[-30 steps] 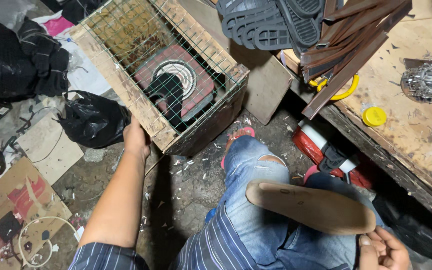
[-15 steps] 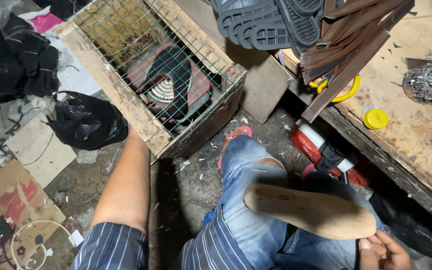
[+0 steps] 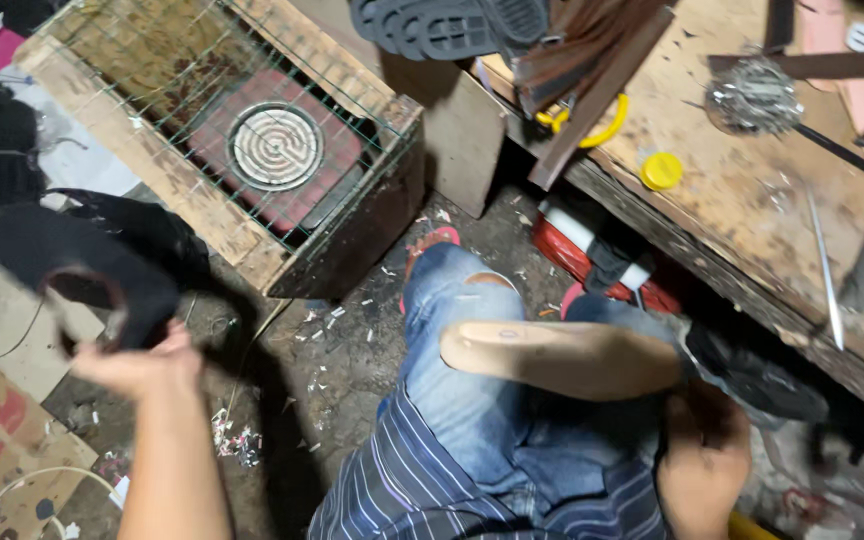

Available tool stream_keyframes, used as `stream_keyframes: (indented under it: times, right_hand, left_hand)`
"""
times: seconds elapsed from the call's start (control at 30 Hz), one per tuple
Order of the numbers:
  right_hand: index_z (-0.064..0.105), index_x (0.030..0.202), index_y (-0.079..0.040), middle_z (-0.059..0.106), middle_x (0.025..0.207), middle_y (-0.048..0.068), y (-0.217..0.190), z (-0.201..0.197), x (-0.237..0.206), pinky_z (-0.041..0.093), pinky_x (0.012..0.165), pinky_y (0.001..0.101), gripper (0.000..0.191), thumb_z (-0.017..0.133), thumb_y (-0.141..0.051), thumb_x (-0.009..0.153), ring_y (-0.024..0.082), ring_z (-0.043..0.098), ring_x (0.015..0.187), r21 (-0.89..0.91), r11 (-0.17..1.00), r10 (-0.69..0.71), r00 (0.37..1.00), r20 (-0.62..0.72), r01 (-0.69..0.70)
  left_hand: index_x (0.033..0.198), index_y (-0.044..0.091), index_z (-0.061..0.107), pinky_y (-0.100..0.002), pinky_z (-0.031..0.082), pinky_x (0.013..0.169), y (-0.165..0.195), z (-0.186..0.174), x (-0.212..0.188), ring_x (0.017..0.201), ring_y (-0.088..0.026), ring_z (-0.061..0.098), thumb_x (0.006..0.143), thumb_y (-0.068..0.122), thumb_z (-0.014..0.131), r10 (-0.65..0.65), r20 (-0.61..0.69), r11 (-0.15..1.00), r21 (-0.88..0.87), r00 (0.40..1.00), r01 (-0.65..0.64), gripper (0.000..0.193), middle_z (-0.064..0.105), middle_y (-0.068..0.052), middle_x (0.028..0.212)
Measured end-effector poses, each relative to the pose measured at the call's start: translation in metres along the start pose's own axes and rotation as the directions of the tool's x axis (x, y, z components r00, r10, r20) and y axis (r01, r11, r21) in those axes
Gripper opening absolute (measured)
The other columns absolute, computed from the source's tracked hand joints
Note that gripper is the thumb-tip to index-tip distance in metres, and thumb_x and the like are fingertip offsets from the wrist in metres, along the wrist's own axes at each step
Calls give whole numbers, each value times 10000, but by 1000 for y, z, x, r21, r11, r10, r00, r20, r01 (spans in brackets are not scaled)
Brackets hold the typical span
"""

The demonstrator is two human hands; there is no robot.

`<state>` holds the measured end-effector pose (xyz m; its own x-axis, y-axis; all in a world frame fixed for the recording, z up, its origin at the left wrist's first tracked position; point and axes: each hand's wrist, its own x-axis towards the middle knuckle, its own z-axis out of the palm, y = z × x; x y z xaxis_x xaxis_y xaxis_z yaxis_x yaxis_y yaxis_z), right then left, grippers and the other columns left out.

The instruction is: The person sits on the floor of a shoemaking workshop and fits an insole into a shoe upper, pressing it into place. They use pincers to grip and tuck the material, then hammer the sole edge to secure it, turning the shoe over to work on different sides.

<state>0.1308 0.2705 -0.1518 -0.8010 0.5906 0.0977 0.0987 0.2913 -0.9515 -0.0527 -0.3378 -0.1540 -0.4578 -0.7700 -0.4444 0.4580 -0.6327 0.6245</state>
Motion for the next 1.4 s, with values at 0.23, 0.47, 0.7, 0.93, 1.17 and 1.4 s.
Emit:
stream_keyframes:
  times: [0.23, 0.47, 0.7, 0.93, 1.17, 1.4]
  right_hand:
    - [681, 1037, -111, 741, 1089, 93, -104, 1, -12, 519, 943, 335, 133, 634, -108, 913, 243, 682, 1051, -708, 485, -332, 857, 394, 513]
    - [614, 1214, 27, 727, 1055, 107, -175, 16, -8, 564, 862, 315, 308, 550, -85, 934, 178, 700, 917, 372, 856, 164, 870, 464, -360]
    - [567, 1243, 55, 684, 1124, 129, -181, -18, -8, 545, 868, 281, 298, 481, -108, 1009, 155, 677, 976, 289, 908, 228, 936, 269, -304]
    - [570, 1183, 57, 684, 1111, 140, -169, -28, 2, 553, 903, 305, 200, 478, -74, 1063, 182, 678, 994, 546, 735, 289, 914, 284, -402]
    - [643, 1060, 48, 705, 969, 126, -119, -31, 49, 569, 737, 291, 61, 634, 7, 1015, 150, 681, 782, 579, 725, 255, 926, 277, -373]
    - [689, 914, -11, 667, 789, 20, -64, -14, 63, 501, 491, 222, 89, 756, -68, 906, 63, 570, 574, 306, 838, 423, 892, 162, -452]
  left_hand:
    - [1330, -19, 488, -416, 488, 1011, 37, 10, -134, 982, -257, 590, 1101, 458, 579, -267, 736, 916, 394, 622, -72, 537, 626, -167, 1038]
    - [1569, -5, 403, -378, 522, 916, -15, 46, -292, 1039, -211, 611, 919, 344, 731, -713, 669, 677, 735, 210, -41, 807, 596, -124, 1207]
    - [1585, 0, 278, -365, 362, 1187, -29, 69, -330, 1411, -209, 494, 896, 245, 732, -788, 616, 592, 758, 3, -275, 861, 511, -128, 1512]
    - [1615, -7, 230, -369, 346, 1191, -33, 80, -335, 1419, -209, 460, 866, 204, 768, -807, 588, 573, 754, -59, -323, 946, 477, -131, 1547]
    - [1500, -53, 413, -299, 507, 913, -60, 88, -308, 964, -152, 644, 860, 225, 757, -807, 515, 419, 844, 289, -335, 777, 666, -106, 1046]
    - [1353, -67, 476, -293, 541, 675, -92, 81, -291, 782, -132, 667, 815, 294, 786, -818, 338, 200, 926, 465, -320, 719, 705, -86, 933]
